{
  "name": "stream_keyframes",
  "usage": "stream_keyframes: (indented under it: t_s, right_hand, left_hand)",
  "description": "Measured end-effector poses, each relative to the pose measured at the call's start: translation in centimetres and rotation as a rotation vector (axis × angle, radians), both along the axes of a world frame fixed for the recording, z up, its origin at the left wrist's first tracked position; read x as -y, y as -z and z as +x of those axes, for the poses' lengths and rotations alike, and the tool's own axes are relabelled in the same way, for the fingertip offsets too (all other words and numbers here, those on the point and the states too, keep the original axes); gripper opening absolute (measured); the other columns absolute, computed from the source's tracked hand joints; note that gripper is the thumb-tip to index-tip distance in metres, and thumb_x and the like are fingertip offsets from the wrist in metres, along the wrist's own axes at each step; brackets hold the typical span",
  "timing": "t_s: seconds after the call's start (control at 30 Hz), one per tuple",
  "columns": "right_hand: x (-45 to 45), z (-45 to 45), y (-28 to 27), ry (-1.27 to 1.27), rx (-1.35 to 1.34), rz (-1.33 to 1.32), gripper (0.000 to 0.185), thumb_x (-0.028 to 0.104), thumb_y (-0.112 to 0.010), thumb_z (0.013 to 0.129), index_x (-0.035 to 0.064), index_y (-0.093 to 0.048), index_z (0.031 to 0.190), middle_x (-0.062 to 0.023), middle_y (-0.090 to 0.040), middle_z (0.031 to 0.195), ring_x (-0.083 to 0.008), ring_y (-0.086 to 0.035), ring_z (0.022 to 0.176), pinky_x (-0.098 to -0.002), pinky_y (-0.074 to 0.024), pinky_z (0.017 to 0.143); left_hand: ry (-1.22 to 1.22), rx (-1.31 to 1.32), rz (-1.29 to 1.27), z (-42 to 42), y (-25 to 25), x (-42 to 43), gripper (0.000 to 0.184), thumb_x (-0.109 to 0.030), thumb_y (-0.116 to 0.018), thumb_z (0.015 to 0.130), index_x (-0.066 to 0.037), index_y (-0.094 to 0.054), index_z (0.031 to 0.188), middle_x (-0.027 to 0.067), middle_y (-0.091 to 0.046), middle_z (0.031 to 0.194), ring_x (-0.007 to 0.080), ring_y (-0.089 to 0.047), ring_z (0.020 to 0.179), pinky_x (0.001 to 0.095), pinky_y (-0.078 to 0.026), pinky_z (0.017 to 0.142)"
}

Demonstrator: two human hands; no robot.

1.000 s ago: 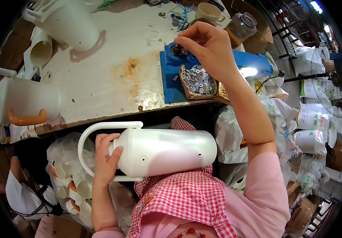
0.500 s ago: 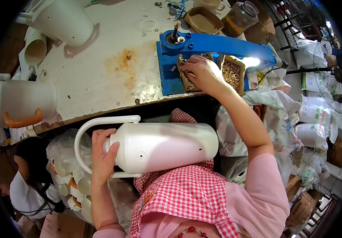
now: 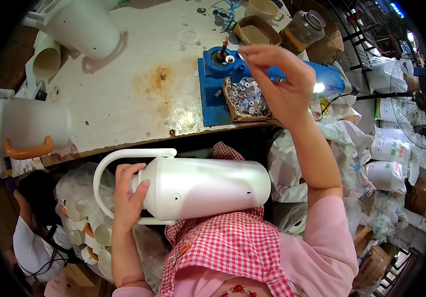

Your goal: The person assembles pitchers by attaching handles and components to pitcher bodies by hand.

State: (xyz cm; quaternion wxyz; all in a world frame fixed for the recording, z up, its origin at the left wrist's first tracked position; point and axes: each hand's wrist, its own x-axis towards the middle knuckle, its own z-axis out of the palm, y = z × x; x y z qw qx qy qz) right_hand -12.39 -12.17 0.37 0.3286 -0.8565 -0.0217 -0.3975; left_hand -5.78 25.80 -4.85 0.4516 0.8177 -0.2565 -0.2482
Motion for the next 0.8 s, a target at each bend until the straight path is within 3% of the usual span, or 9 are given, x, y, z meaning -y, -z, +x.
stream_keyframes:
  t_s: [0.17, 0.4, 0.5, 0.57, 0.7, 0.8]
  right_hand:
    - [1.1, 2.9, -0.7, 0.012, 0.073, -0.312, 0.011, -0.012, -0.069, 0.081, -0.0031, -0.065, 0.087, -0.0130, -0.075, 0.097, -0.0177, -0.071, 0.075, -0.0255, -0.0569, 0.066]
    - [1.2, 3.4, -1.4, -0.004, 0.112, -0.370, 0.014, -0.010, -0.070, 0.079, 0.0009, -0.066, 0.085, -0.0102, -0.075, 0.095, -0.0195, -0.071, 0.073, -0.0263, -0.0566, 0.063]
    - [1.2, 3.5, -1.1, 0.054, 0.054, -0.530, 0.013, -0.007, -0.073, 0.077, 0.0030, -0.066, 0.083, -0.0080, -0.075, 0.095, -0.0222, -0.071, 0.075, -0.0272, -0.0568, 0.064]
    - [1.6, 3.6, -0.7, 0.090, 0.111, -0.673, 0.009, 0.005, -0.072, 0.077, 0.0088, -0.064, 0.079, 0.0009, -0.074, 0.096, -0.0193, -0.069, 0.073, -0.0302, -0.0547, 0.060]
    - [1.0, 2.7, -0.4, 0.094, 0.125, -0.579, 0.009, 0.006, -0.073, 0.078, 0.0088, -0.065, 0.080, -0.0010, -0.073, 0.094, -0.0210, -0.068, 0.073, -0.0314, -0.0543, 0.060]
    - [-1.2, -2.2, 0.2, 0.070, 0.067, -0.178, 0.009, 0.007, -0.073, 0.084, 0.0047, -0.065, 0.081, -0.0084, -0.071, 0.084, -0.0238, -0.067, 0.069, -0.0320, -0.0508, 0.059]
  left_hand:
    - [-0.018, -0.014, 0.003, -0.2, 0.0, -0.3, 0.037, -0.019, -0.068, 0.090, -0.002, -0.062, 0.121, 0.0111, -0.049, 0.113, 0.0237, -0.050, 0.105, 0.0325, -0.041, 0.095]
    - [0.012, 0.024, -0.014, 0.2, 0.2, -0.1, 0.036, -0.019, -0.068, 0.090, -0.002, -0.062, 0.121, 0.0109, -0.049, 0.113, 0.0232, -0.051, 0.104, 0.0321, -0.041, 0.094]
    - [-0.001, 0.010, -0.009, 0.1, 0.2, -0.1, 0.037, -0.019, -0.069, 0.090, -0.002, -0.061, 0.122, 0.0109, -0.049, 0.113, 0.0233, -0.051, 0.103, 0.0320, -0.041, 0.094]
    - [-0.003, 0.024, -0.007, -0.1, 0.0, -0.1, 0.033, -0.018, -0.064, 0.092, -0.002, -0.062, 0.121, 0.0116, -0.050, 0.112, 0.0235, -0.051, 0.102, 0.0320, -0.042, 0.093]
    - [-0.034, 0.080, -0.009, 0.0, 0.7, -0.3, 0.026, -0.016, -0.058, 0.096, -0.001, -0.064, 0.117, 0.0120, -0.053, 0.107, 0.0241, -0.053, 0.097, 0.0328, -0.043, 0.091]
    - [-0.099, 0.167, -0.056, 0.2, 1.3, -1.0, 0.022, -0.015, -0.052, 0.099, 0.000, -0.066, 0.107, 0.0121, -0.056, 0.099, 0.0244, -0.055, 0.092, 0.0337, -0.044, 0.088]
